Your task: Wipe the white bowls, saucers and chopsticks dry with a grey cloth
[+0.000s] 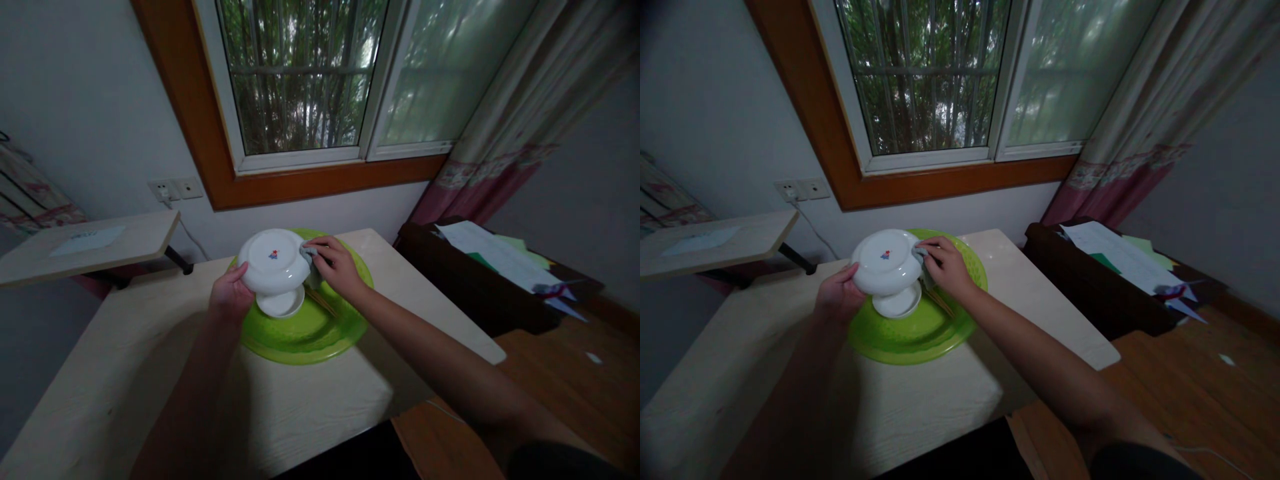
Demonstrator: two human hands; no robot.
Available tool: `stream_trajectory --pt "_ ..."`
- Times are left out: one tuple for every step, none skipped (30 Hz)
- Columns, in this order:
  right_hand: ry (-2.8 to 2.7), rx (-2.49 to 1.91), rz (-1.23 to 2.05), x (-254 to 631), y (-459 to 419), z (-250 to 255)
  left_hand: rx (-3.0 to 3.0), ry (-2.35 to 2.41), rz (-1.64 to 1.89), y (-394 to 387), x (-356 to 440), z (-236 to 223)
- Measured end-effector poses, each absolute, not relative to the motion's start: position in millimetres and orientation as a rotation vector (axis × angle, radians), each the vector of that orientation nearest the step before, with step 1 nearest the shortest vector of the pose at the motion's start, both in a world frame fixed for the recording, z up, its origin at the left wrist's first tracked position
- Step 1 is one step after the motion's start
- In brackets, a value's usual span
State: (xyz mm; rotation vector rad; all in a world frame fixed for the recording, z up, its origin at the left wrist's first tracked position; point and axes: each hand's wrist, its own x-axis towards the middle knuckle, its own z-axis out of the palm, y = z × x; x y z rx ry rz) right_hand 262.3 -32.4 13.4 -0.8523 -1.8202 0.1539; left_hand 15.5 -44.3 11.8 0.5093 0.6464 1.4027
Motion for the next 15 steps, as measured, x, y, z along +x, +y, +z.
stream_trajectory --pt "-1.796 -0.880 0.179 263 -30 13 0.544 0.638 1.405 -45 17 12" --pt "-1.774 -0.903 0.200 264 -29 12 0.573 0.637 1.407 -46 18 13" --pt "-1.752 -0.920 0.213 265 -28 12 0.595 0.642 1.404 -47 19 14" --pt "-1.736 -0.929 0.215 265 -27 12 0.608 0.653 1.399 -48 20 14" --pt "-1.728 -0.926 0.204 265 -28 13 0.615 0.669 1.395 -49 21 14" --pt "-1.737 -0.910 0.182 264 -30 13 0.619 0.685 1.394 -50 22 15" --pt "-1.767 -0.878 0.151 262 -32 14 0.623 0.699 1.394 -50 23 15" --pt "-1.817 -0.831 0.117 260 -35 15 0.626 0.711 1.396 -51 24 15" --pt "-1.882 -0.777 0.085 258 -39 16 0.629 0.717 1.397 -51 24 16" --pt "-1.958 -0.721 0.059 255 -42 16 0.631 0.719 1.399 -51 25 16" --pt "-2.034 -0.668 0.042 253 -46 16 0.633 0.714 1.403 -51 26 16" --pt "-2.103 -0.623 0.032 250 -49 16 0.634 0.705 1.410 -50 26 16" --pt "-2.160 -0.588 0.027 248 -52 16 0.636 0.695 1.417 -50 27 16" --pt "-2.209 -0.560 0.021 246 -54 16 0.640 0.686 1.418 -50 28 15" --pt "-2.249 -0.537 0.010 244 -55 16 0.646 0.682 1.415 -50 28 15"
